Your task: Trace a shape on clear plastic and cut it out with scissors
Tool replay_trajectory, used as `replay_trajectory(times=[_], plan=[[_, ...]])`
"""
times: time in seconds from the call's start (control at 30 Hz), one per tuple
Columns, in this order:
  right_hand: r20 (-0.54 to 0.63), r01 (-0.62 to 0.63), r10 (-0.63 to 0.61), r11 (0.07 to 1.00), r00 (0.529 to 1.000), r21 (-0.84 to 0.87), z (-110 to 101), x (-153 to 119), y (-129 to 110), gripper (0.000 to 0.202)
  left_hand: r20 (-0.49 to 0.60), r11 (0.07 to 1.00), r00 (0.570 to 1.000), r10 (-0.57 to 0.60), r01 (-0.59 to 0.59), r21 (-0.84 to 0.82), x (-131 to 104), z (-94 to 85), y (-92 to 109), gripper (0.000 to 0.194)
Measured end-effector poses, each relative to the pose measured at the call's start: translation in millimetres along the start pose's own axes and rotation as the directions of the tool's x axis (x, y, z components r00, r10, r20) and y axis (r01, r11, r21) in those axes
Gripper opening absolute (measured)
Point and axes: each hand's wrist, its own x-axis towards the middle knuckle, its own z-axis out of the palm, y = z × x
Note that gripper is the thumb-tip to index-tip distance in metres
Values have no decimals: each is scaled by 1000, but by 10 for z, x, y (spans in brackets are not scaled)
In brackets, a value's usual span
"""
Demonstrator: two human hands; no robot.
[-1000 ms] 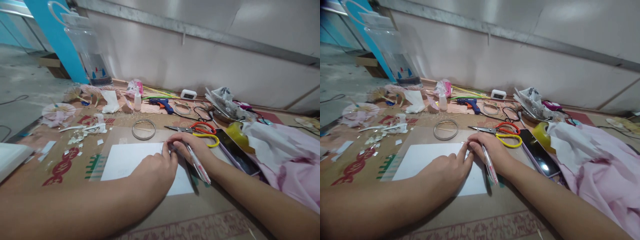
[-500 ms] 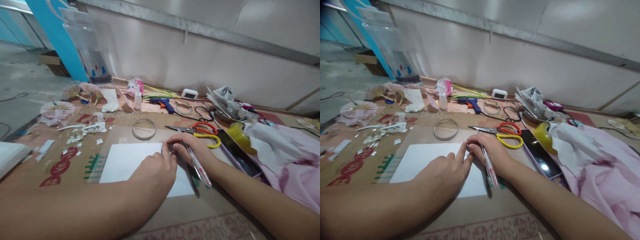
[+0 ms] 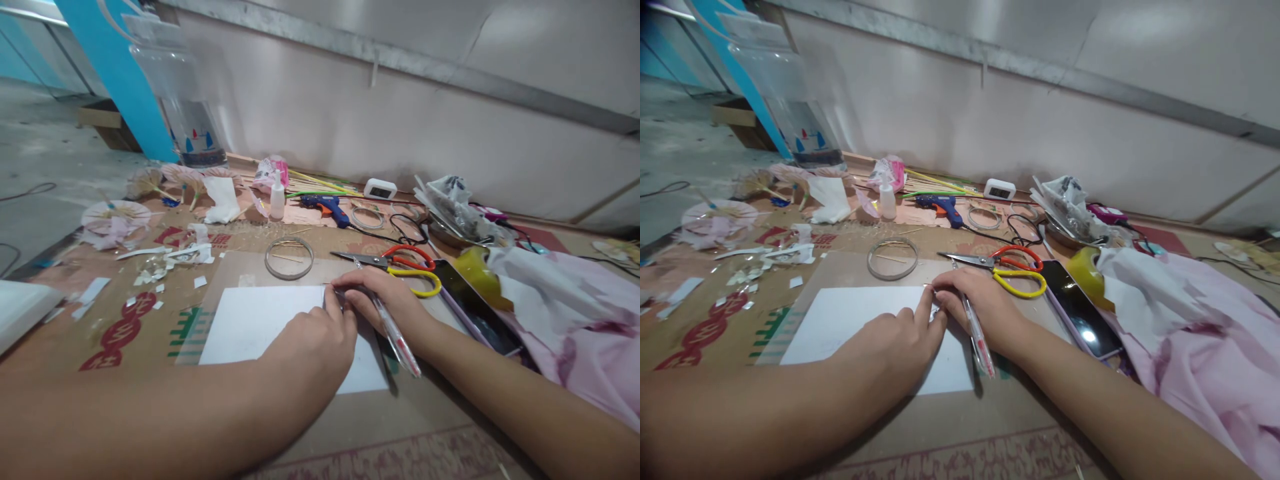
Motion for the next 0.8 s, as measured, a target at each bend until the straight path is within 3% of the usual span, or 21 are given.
replay_trajectory(times=[0.37, 0.8], plan=[[15, 3, -3, 1000, 1000, 3, -23, 12, -18, 20, -73, 1000, 997, -2, 1, -12, -14, 9, -9, 41], [1, 23, -23, 1000, 1000, 10, -28, 1, -18, 18, -67, 1000, 998, 0, -1, -11, 1, 10, -10, 39]])
